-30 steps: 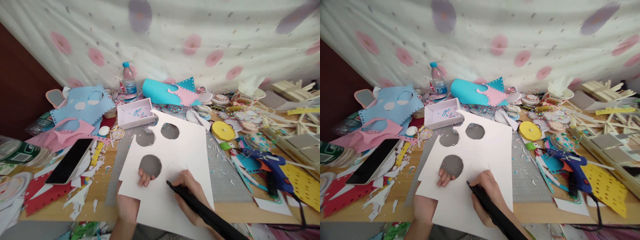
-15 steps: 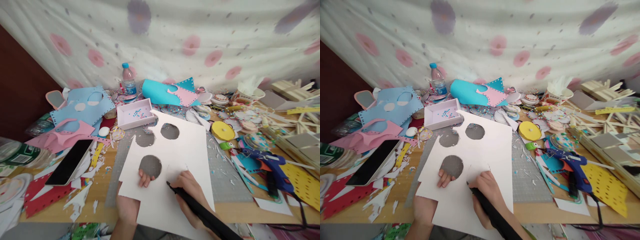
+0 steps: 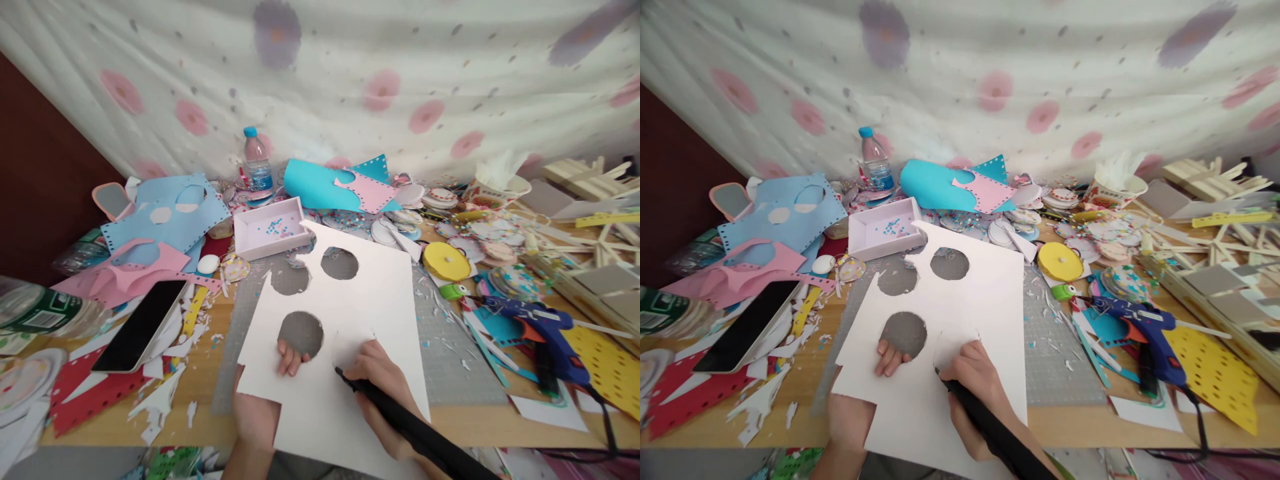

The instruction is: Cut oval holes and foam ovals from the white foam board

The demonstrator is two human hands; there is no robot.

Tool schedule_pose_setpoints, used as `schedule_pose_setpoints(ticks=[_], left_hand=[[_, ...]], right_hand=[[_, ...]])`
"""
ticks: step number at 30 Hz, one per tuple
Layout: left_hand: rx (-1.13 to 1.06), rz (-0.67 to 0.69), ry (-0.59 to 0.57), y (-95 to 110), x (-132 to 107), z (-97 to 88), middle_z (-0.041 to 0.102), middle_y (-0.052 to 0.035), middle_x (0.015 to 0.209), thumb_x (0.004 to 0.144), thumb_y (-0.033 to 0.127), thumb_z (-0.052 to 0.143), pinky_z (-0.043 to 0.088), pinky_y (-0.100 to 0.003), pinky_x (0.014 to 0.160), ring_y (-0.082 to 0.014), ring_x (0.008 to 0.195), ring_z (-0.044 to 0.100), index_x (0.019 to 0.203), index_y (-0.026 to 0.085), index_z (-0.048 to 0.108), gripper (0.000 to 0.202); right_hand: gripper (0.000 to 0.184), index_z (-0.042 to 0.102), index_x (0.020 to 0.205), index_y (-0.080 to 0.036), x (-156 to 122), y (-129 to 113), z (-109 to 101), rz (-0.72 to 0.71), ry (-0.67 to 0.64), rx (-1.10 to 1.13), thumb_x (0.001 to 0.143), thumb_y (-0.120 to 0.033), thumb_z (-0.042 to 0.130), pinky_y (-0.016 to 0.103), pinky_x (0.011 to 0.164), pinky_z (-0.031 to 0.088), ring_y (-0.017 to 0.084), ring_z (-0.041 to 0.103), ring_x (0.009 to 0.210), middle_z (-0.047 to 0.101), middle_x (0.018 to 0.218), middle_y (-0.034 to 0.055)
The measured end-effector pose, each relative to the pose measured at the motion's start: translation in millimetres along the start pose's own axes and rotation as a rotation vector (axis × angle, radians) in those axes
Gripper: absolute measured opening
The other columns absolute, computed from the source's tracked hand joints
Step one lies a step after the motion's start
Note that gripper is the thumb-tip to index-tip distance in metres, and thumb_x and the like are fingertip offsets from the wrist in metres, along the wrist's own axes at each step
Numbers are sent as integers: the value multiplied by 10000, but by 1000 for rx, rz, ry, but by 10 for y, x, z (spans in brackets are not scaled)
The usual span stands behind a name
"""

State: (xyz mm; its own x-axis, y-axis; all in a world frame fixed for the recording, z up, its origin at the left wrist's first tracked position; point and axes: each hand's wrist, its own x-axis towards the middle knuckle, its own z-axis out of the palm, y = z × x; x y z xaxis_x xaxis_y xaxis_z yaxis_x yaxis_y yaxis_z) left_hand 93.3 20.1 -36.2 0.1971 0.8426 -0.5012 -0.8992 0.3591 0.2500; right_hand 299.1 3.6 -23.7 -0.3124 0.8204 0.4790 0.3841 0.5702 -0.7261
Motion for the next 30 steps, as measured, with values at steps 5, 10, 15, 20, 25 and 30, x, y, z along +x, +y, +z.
schedule_pose_setpoints(ticks=[5, 10, 15, 20, 25, 30], left_hand=[[2, 0, 2, 3, 5, 4, 455, -13, 589, 785, 347, 462, 465, -440, 765, -203, 593, 502, 748, 186, 535, 181], [23, -3, -6, 0, 1, -8, 459, -18, 578, 776, 336, 471, 471, -441, 748, -209, 590, 508, 742, 189, 542, 167], [34, -10, 11, 4, 10, 31, 444, -13, 562, 743, 388, 510, 478, -452, 732, -207, 563, 499, 720, 196, 540, 195], [45, -43, -3, 127, -58, 185, 410, 12, 538, 765, 351, 520, 485, -447, 730, -177, 507, 460, 696, 206, 505, 161], [103, -129, -83, 411, -92, 370, 351, 56, 509, 826, 288, 478, 486, -445, 750, -126, 435, 386, 687, 206, 461, 163], [189, -196, -168, 528, 207, 485, 425, 44, 553, 848, 473, 510, 496, -412, 708, -164, 510, 491, 785, 184, 516, 296]], right_hand=[[81, 440, 879, -243, 0, -18, -13, 6, -3, 18, 816, -193, 454, 365, 608, 302, 206, 417, 610, 404, 631, -13], [84, 449, 853, -236, 18, -25, -17, 14, 6, 35, 841, -173, 394, 370, 598, 312, 208, 420, 612, 395, 618, -8], [98, 542, 824, -237, -64, -104, -27, 90, 144, 110, 885, -228, 464, 383, 617, 404, 242, 526, 693, 495, 636, 27], [162, 605, 871, -273, -188, -232, -261, 304, 482, 349, 930, -386, 506, 476, 709, 485, 300, 621, 822, 610, 737, 71], [267, 638, 825, -327, -242, -338, -642, 139, 577, 414, 931, -513, 479, 411, 576, 438, 171, 438, 420, 427, 436, -33], [176, 625, 929, -284, -302, -400, -711, 322, 536, 312, 904, -445, 560, 332, 542, 443, 209, 568, 617, 594, 694, 33]])
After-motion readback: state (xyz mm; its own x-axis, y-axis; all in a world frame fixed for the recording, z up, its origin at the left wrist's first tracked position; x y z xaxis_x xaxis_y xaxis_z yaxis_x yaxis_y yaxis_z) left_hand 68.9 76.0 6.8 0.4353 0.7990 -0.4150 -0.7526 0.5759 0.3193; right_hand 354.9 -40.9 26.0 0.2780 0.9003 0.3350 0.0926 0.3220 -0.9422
